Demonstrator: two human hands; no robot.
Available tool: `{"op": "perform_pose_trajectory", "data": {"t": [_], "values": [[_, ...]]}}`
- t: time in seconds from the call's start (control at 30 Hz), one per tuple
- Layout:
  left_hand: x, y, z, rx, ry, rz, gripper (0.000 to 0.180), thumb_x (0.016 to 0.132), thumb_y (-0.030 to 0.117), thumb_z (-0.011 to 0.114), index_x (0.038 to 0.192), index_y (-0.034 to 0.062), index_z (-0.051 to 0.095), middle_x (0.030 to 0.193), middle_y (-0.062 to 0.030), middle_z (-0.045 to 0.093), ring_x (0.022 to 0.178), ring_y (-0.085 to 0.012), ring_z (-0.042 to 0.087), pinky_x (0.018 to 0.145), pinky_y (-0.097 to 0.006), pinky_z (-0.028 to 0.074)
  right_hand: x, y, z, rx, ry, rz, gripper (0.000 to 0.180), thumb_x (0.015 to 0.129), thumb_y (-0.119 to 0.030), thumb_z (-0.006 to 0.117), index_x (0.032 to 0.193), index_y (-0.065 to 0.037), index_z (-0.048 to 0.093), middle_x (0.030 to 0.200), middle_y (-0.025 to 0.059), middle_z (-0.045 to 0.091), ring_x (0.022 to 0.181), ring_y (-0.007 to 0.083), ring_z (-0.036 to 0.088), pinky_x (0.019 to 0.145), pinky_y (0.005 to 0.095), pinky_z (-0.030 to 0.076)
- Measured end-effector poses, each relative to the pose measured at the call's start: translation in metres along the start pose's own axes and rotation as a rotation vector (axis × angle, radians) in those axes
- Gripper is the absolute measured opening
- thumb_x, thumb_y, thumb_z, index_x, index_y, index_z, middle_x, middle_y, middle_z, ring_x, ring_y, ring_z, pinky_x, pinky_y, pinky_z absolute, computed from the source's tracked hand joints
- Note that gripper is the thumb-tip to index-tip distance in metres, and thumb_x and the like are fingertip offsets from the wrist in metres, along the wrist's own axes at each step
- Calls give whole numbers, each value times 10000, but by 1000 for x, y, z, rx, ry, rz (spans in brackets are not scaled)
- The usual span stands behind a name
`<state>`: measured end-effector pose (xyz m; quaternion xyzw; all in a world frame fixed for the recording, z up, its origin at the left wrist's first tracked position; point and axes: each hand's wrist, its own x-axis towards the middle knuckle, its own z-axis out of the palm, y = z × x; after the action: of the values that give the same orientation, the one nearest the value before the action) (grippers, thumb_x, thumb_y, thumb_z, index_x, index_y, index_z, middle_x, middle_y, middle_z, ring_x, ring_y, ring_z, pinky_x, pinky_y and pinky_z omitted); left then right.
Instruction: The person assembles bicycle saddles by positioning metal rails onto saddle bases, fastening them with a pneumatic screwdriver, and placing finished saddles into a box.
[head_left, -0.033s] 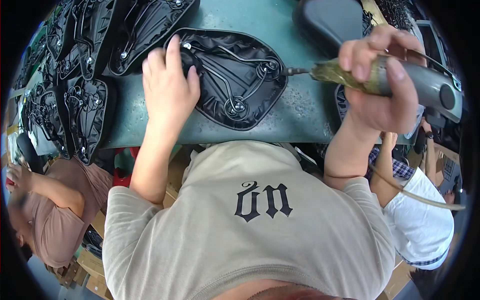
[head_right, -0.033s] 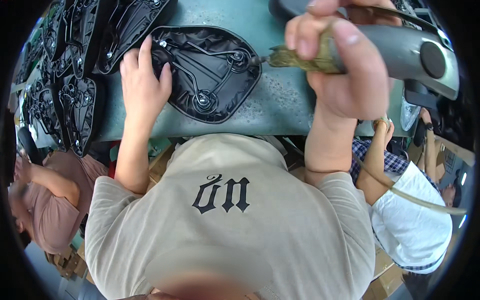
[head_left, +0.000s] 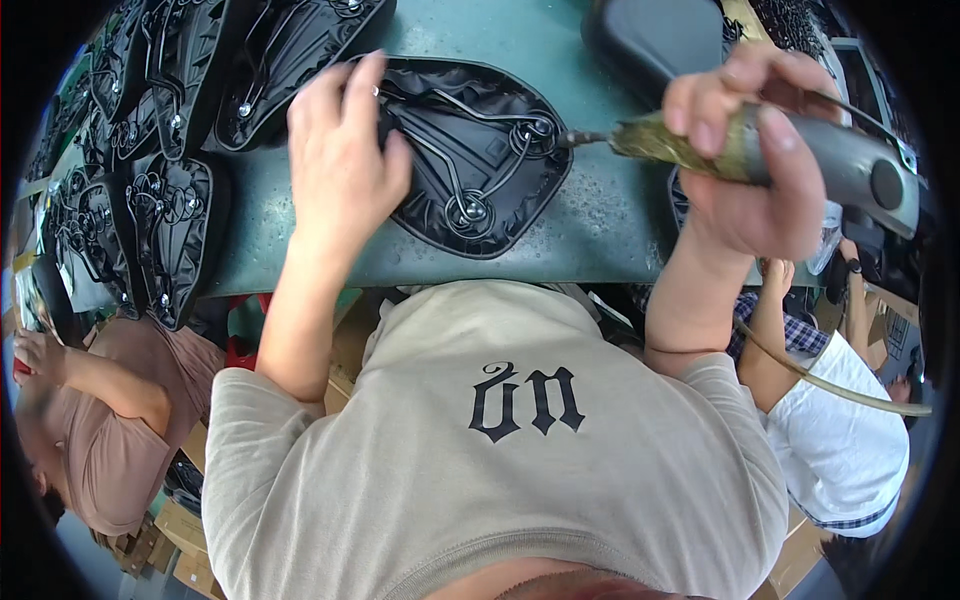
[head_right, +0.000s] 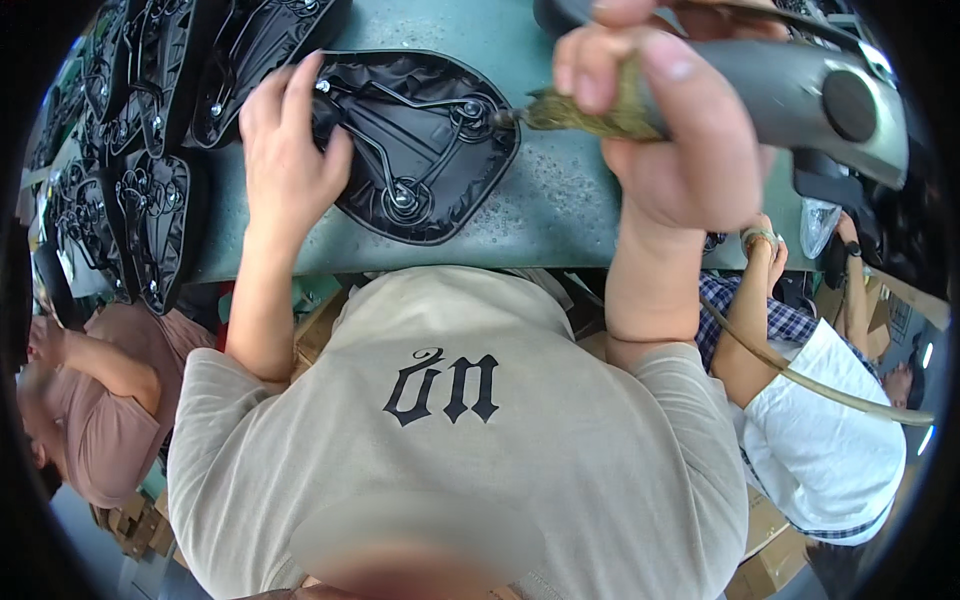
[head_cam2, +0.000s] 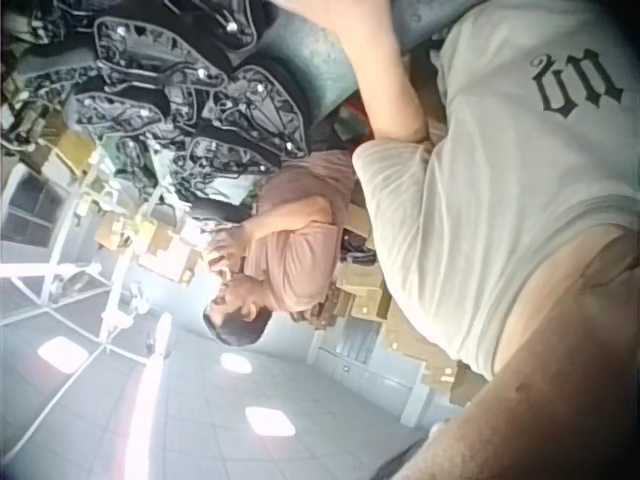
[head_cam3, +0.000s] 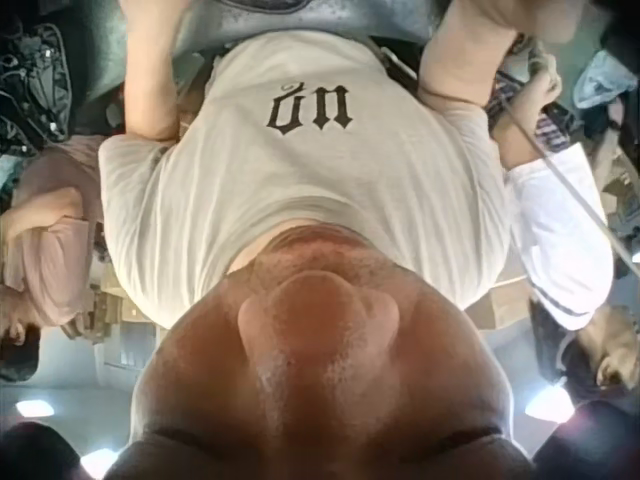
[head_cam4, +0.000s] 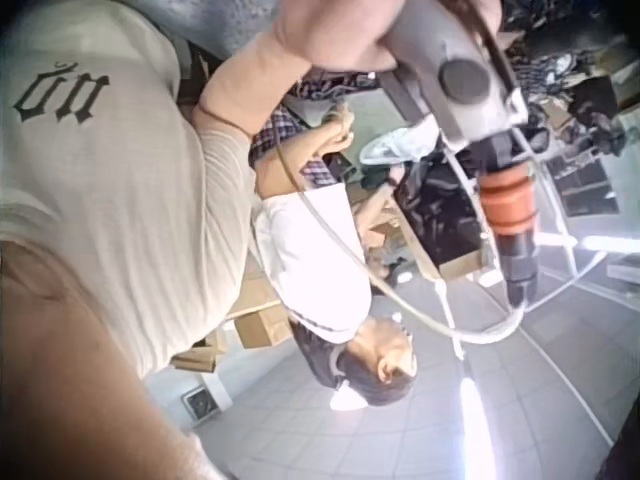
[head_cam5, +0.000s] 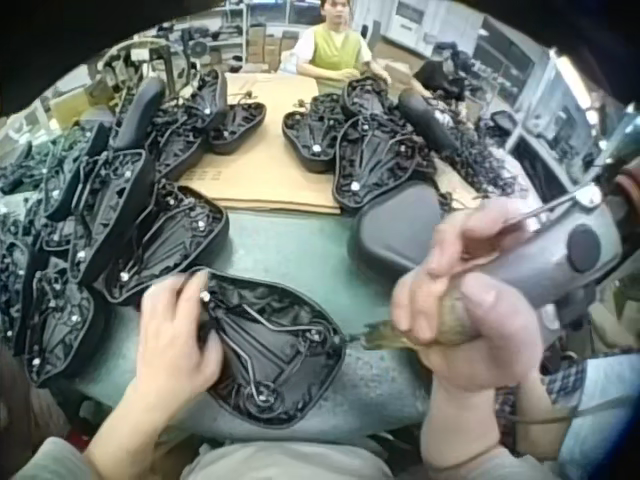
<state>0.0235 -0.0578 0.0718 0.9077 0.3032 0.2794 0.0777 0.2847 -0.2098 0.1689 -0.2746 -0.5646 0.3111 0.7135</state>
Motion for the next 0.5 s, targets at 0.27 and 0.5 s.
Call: {"op": "perform_pose_trajectory", "data": {"t": [0.27,0.5], "values": [[22,-7,41,-412,-246,246,326,761,-43,653,1072,53,630,1185,-94,688,1082,-328,674,899,-409,564,-15,54,6,25,48,74,411,901,-10,512,1312,3,525,1137,228,588,718,230,608,716,440,511],[26,-5,43,-408,-232,218,319,765,-41,638,1068,58,643,1112,-104,686,1022,-337,679,864,-411,568,-5,71,-6,153,-63,138,284,907,-4,520,1191,16,527,1018,196,615,666,235,607,698,442,519]]}}
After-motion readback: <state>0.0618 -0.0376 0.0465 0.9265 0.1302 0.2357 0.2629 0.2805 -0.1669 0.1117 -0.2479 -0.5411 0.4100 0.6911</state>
